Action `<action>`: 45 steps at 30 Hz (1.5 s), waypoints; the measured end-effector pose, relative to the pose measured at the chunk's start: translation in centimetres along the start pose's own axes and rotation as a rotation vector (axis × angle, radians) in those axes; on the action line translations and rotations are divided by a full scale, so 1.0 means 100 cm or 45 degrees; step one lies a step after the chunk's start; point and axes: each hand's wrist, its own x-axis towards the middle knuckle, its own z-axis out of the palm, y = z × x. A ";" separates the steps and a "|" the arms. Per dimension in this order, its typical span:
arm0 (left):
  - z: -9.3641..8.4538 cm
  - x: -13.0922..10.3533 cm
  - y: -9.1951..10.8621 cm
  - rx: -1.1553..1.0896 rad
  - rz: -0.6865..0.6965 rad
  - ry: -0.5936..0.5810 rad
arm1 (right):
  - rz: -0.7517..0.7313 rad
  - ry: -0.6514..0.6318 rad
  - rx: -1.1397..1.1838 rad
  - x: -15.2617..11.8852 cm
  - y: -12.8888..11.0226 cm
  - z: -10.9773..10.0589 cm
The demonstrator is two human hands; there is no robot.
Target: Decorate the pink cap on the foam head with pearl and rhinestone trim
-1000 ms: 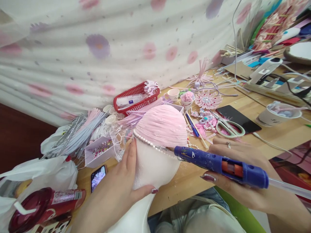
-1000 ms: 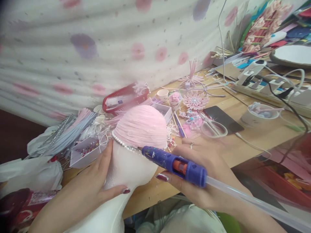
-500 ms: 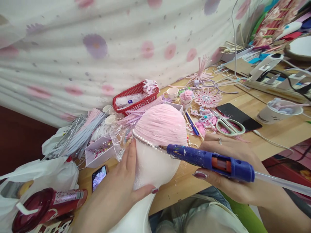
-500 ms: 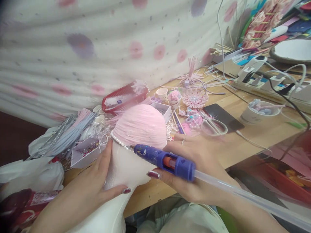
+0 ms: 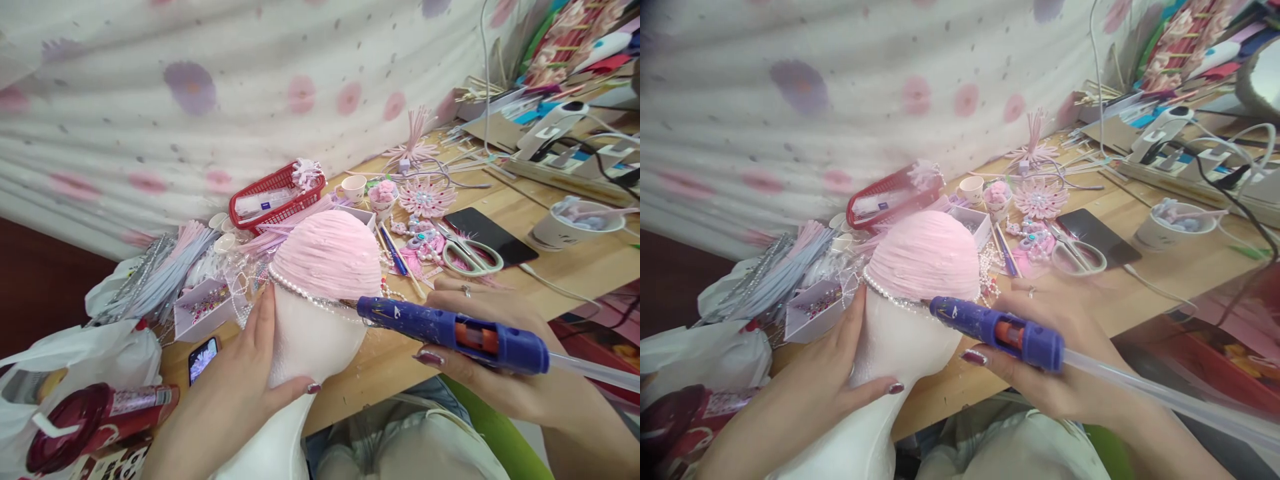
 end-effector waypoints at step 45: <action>0.005 -0.004 -0.026 0.131 -0.058 0.054 | 0.188 0.051 0.120 -0.025 0.022 0.003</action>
